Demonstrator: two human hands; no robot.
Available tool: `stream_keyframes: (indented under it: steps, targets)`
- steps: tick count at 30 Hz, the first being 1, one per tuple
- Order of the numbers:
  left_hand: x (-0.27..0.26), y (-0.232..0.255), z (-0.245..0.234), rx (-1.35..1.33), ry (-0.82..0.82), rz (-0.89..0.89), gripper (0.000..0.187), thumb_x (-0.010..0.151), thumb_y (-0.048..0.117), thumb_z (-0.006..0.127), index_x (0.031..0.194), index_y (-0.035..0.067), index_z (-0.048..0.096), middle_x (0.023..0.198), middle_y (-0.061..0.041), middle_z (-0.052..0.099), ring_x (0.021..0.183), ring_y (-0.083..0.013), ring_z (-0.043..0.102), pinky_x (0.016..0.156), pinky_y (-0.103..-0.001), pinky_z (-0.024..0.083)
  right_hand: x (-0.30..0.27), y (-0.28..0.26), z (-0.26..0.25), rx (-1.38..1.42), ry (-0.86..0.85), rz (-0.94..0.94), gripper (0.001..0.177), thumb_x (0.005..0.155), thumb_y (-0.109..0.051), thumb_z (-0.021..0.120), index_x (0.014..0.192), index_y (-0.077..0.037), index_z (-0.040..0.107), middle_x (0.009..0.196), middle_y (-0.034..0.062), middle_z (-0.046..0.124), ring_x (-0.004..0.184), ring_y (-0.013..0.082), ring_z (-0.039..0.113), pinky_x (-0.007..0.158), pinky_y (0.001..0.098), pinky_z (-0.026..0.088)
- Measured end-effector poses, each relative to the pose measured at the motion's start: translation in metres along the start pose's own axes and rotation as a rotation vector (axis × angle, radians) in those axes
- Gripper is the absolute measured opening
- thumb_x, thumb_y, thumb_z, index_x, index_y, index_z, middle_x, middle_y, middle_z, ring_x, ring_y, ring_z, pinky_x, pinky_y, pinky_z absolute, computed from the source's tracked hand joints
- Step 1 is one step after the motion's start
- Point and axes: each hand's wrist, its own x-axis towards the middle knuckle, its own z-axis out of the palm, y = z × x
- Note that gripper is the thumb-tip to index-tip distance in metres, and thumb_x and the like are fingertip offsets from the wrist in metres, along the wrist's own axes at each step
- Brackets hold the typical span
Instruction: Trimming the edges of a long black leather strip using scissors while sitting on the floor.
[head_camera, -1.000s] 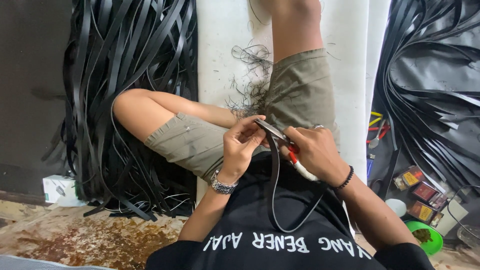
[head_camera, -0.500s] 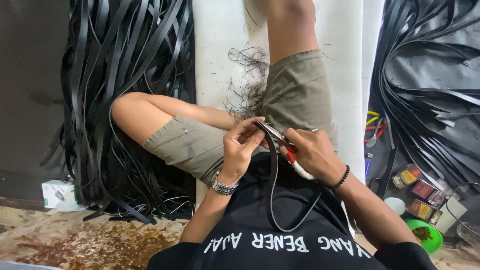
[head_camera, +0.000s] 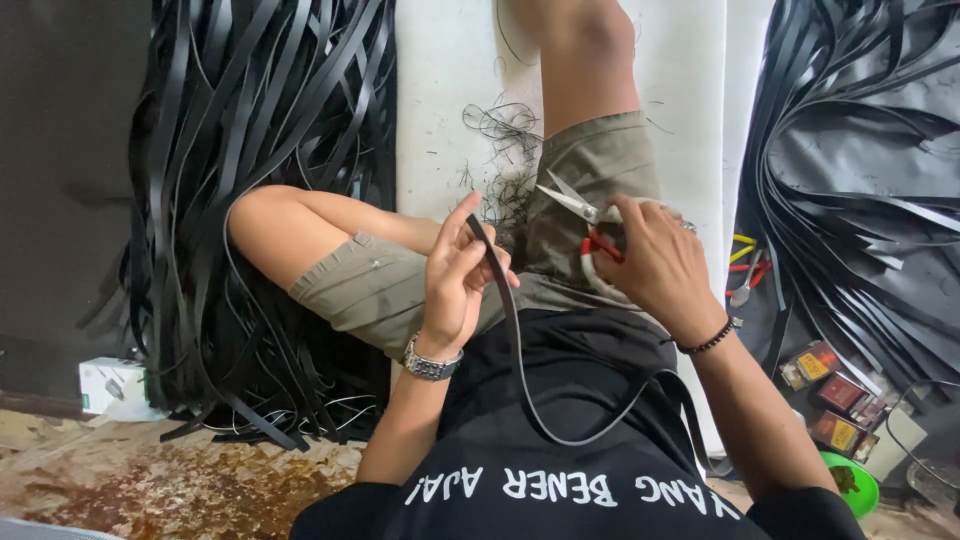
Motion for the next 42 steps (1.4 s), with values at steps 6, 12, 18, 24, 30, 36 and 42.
stream_keyframes:
  steps: [6,12,18,24,30,36,42]
  targets:
    - [0.005,0.005,-0.010,0.065,0.090,0.006,0.019,0.101,0.011,0.060,0.112,-0.002,0.055,0.085,-0.026,0.069,0.070,-0.0385,0.076,0.062,-0.043,0.067,-0.039,-0.021,-0.021,0.102,0.401,-0.311,0.034,0.096,-0.028,0.071,0.126,-0.015,0.062,0.122,0.0143,0.061,0.107,0.0378,0.065,0.081,0.0475,0.057]
    - [0.025,0.030,-0.009,0.342,0.227,0.204,0.046,0.094,0.001,0.071,0.128,0.009,0.041,0.116,-0.022,0.063,0.082,-0.0373,0.077,0.069,-0.044,0.071,-0.089,-0.042,-0.055,0.893,-0.528,-0.435,0.045,0.095,-0.032,0.058,0.128,-0.003,0.065,0.082,0.0199,0.081,0.076,0.0371,0.079,0.076,0.0494,0.059]
    - [0.028,0.044,-0.017,1.341,0.242,0.643,0.054,0.105,0.018,0.061,0.156,0.012,0.043,0.165,-0.019,0.020,0.156,-0.0406,0.021,0.123,-0.062,0.028,-0.081,-0.029,-0.040,0.659,-0.222,-0.236,0.029,0.099,-0.027,0.055,0.117,-0.014,0.073,0.060,0.0149,0.074,0.057,0.0371,0.073,0.059,0.0428,0.055]
    - [-0.005,0.036,0.028,1.061,-0.610,0.330,0.044,0.107,0.042,0.050,0.133,0.010,0.065,0.132,-0.012,0.067,0.131,-0.0371,0.060,0.116,-0.052,0.042,-0.059,-0.047,-0.042,0.690,-0.028,-0.428,0.029,0.095,-0.030,0.066,0.118,-0.013,0.071,0.075,0.0055,0.077,0.070,0.0250,0.076,0.061,0.0356,0.056]
    - [0.007,0.059,0.001,0.997,-0.307,0.358,0.010,0.096,0.024,0.072,0.092,0.017,0.078,0.071,0.006,0.057,0.061,-0.0100,0.050,0.062,-0.024,0.047,-0.042,-0.030,-0.082,0.630,-0.033,-0.543,0.029,0.087,-0.016,0.074,0.112,-0.002,0.073,0.087,0.0219,0.078,0.077,0.0442,0.075,0.064,0.0483,0.056]
    - [0.006,0.099,-0.069,0.144,0.267,0.274,0.020,0.098,0.025,0.068,0.082,0.017,0.061,0.067,0.006,0.054,0.055,-0.0080,0.052,0.055,-0.020,0.040,-0.022,0.006,-0.133,0.418,-0.031,-0.564,0.032,0.077,-0.009,0.078,0.107,0.002,0.074,0.076,0.0107,0.078,0.035,0.0115,0.057,0.029,0.0244,0.039]
    - [-0.023,0.176,-0.054,0.099,0.401,0.525,0.020,0.099,0.033,0.062,0.089,0.015,0.065,0.065,0.008,0.042,0.053,-0.0056,0.025,0.051,-0.025,0.020,-0.004,0.001,-0.164,0.179,0.110,-0.553,0.025,0.083,-0.008,0.082,0.107,0.000,0.078,0.069,0.0062,0.068,0.043,0.0158,0.045,0.045,0.0307,0.034]
